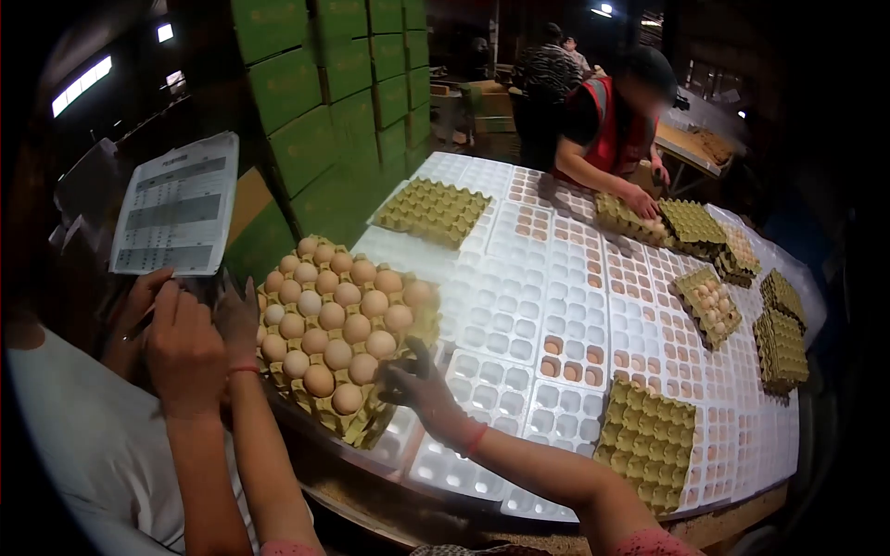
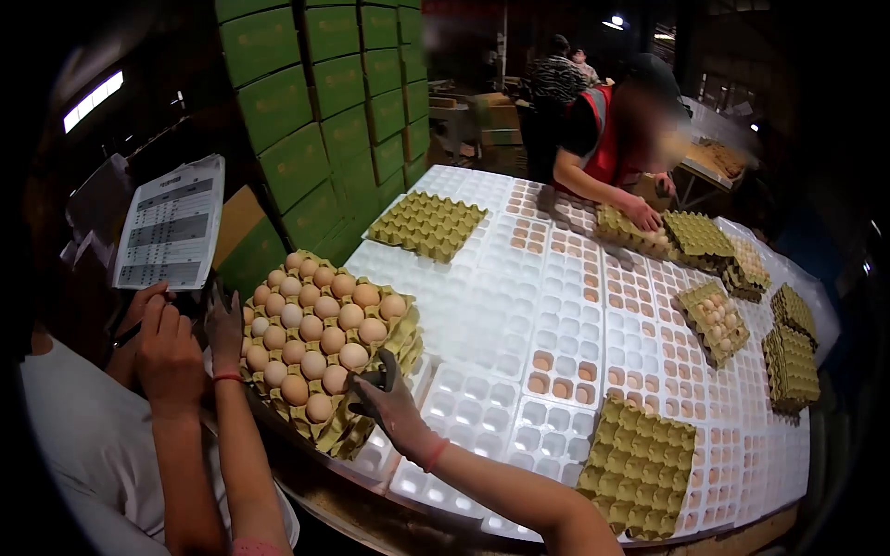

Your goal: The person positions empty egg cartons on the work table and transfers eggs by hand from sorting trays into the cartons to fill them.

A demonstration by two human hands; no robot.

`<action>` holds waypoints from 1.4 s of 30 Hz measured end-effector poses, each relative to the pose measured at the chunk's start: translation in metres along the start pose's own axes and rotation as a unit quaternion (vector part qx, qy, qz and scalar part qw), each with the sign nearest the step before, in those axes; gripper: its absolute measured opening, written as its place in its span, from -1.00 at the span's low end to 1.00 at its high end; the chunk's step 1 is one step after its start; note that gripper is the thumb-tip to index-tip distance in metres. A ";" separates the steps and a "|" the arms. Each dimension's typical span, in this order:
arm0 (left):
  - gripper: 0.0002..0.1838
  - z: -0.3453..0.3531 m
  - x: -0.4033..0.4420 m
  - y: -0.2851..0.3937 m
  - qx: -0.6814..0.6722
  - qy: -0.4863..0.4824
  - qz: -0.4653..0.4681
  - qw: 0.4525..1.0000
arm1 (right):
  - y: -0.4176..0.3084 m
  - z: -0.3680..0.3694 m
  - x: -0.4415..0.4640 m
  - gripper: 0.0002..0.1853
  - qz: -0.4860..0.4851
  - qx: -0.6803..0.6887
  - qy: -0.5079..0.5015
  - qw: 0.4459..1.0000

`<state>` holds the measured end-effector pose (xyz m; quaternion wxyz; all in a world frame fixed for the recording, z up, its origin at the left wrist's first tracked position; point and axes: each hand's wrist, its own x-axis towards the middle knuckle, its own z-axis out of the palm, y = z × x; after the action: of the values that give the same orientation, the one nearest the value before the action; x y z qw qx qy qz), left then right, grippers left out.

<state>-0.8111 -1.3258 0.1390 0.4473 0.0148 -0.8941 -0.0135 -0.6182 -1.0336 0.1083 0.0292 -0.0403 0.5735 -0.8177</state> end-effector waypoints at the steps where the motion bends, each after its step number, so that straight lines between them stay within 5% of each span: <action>1: -0.41 0.033 0.011 -0.015 -0.049 -0.105 -0.025 0.993 | 0.011 -0.006 0.005 -0.19 -0.013 -0.040 -0.023 0.999; 2: -0.49 0.059 0.022 -0.022 -0.051 -0.072 0.031 0.996 | 0.004 -0.009 0.005 -0.18 0.022 -0.022 -0.034 0.999; 3: -0.53 0.083 0.038 -0.037 0.158 -0.158 0.198 0.955 | -0.003 -0.013 0.005 -0.17 0.057 -0.004 -0.045 0.997; 4: -0.52 0.062 0.050 -0.016 0.127 -0.299 0.156 0.933 | -0.028 -0.008 0.000 -0.15 0.131 0.084 -0.055 0.986; 5: -0.46 0.142 0.057 -0.056 0.004 -0.369 0.182 0.912 | -0.020 0.000 0.001 -0.14 0.041 0.011 -0.040 0.998; 6: -0.46 0.141 0.068 -0.049 0.006 -0.503 0.179 0.845 | -0.014 0.008 0.001 -0.13 -0.047 -0.067 -0.012 0.997; 8: -0.54 0.189 0.066 -0.091 0.247 -0.273 0.576 0.730 | -0.009 0.008 0.016 0.03 -0.048 0.067 -0.080 0.993; 11: -0.54 0.166 0.072 -0.083 0.137 -0.352 0.352 0.856 | 0.004 0.018 0.028 0.07 -0.104 -0.031 0.050 0.993; 13: -0.54 0.157 0.079 -0.072 0.051 -0.339 0.230 0.911 | -0.011 0.028 0.015 0.11 -0.063 0.058 0.008 0.996; 16: -0.54 0.137 0.080 -0.050 -0.210 -0.314 0.040 0.925 | -0.028 0.018 0.004 0.12 -0.078 0.028 0.033 0.996; 21: -0.51 0.033 0.052 0.062 -0.638 -0.348 -0.119 0.676 | -0.073 -0.036 -0.049 -0.07 -0.160 0.000 0.103 0.982; 24: -0.49 -0.055 -0.001 0.156 -0.705 -0.441 -0.091 0.548 | -0.105 -0.092 -0.145 -0.13 -0.117 -0.010 0.220 0.968; 30: -0.43 -0.225 -0.142 0.339 -0.720 -0.555 0.053 0.414 | -0.132 -0.199 -0.351 -0.35 -0.115 -0.095 0.402 0.903; 32: -0.63 -0.251 -0.186 0.384 -0.732 -0.601 0.011 0.321 | -0.099 -0.263 -0.407 -0.38 -0.102 -0.235 0.425 0.868; 34: -0.78 -0.221 -0.238 0.415 -0.661 -0.327 0.386 0.554 | -0.098 -0.290 -0.445 -0.44 -0.050 -0.189 0.453 0.870; 35: -0.82 -0.244 -0.250 0.431 -0.692 -0.560 0.150 0.430 | -0.105 -0.289 -0.457 -0.48 -0.032 -0.222 0.464 0.857; 36: -0.77 -0.241 -0.269 0.442 -0.679 -0.557 0.154 0.454 | -0.095 -0.309 -0.469 -0.48 -0.027 -0.217 0.454 0.864; 37: -0.69 -0.238 -0.288 0.453 -0.665 -0.553 0.158 0.477 | -0.076 -0.335 -0.482 -0.49 0.064 -0.374 0.432 0.818; 38: -0.62 -0.237 -0.310 0.467 -0.663 -0.610 0.005 0.435 | -0.058 -0.360 -0.490 -0.51 0.144 -0.522 0.390 0.745; 40: -0.46 -0.143 -0.378 0.462 -0.494 -0.423 0.251 0.717 | -0.025 -0.382 -0.494 -0.50 0.119 -0.558 0.380 0.728; 42: -0.37 -0.202 -0.354 0.473 -0.546 -0.578 0.032 0.605 | -0.009 -0.385 -0.491 -0.52 0.015 -0.525 0.410 0.746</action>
<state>-0.4436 -0.8417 -0.0055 -0.2375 -0.2719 -0.7930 -0.4907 -0.1675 -0.6245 -0.0299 -0.2225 0.2983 0.8695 -0.3248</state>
